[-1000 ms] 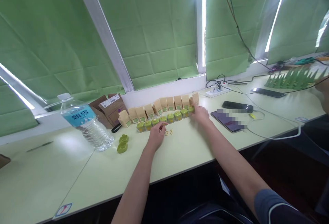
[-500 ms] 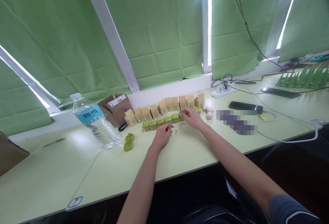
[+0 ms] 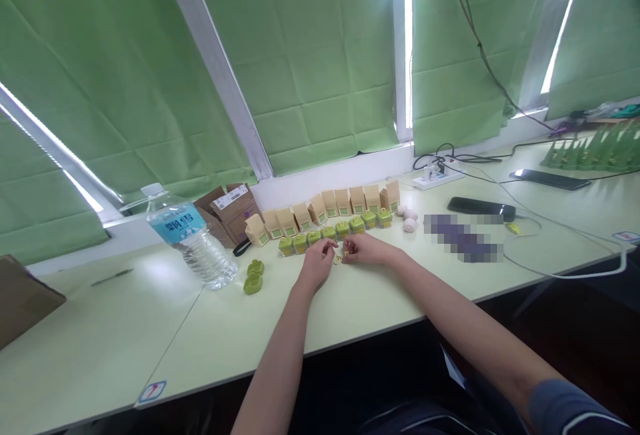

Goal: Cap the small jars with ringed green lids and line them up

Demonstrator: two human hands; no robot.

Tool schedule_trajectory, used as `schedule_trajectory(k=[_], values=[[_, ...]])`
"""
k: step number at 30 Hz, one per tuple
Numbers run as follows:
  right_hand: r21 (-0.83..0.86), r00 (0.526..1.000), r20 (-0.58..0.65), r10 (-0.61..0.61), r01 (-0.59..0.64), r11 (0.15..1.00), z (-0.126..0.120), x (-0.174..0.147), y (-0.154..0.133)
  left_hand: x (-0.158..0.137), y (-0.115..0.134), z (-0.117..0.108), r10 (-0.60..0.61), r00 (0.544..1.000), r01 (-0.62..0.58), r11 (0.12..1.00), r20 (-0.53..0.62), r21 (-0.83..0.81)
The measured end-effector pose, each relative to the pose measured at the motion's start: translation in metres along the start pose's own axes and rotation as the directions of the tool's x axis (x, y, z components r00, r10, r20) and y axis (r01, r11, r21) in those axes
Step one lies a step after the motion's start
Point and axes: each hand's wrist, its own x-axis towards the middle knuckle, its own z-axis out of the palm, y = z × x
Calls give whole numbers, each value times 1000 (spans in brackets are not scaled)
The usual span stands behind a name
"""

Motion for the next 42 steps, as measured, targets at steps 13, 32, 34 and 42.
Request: schedule_trajectory(k=[13, 32, 34, 42], values=[[-38, 1000, 20, 16, -16, 999, 5, -5, -8, -15, -43, -144, -263, 947, 321, 811, -186, 488], [110, 940, -306, -150, 192, 975, 2, 4, -16, 6, -1, -75, 186, 938, -47, 905, -293, 422], [135, 914, -374, -159, 224, 965, 3, 6, -14, 13, 6, -49, 189, 944, -101, 946, -272, 309], [196, 911, -377, -169, 257, 946, 6, 6, -11, 2, 5, 5, 16, 976, -17, 1000, -216, -2]])
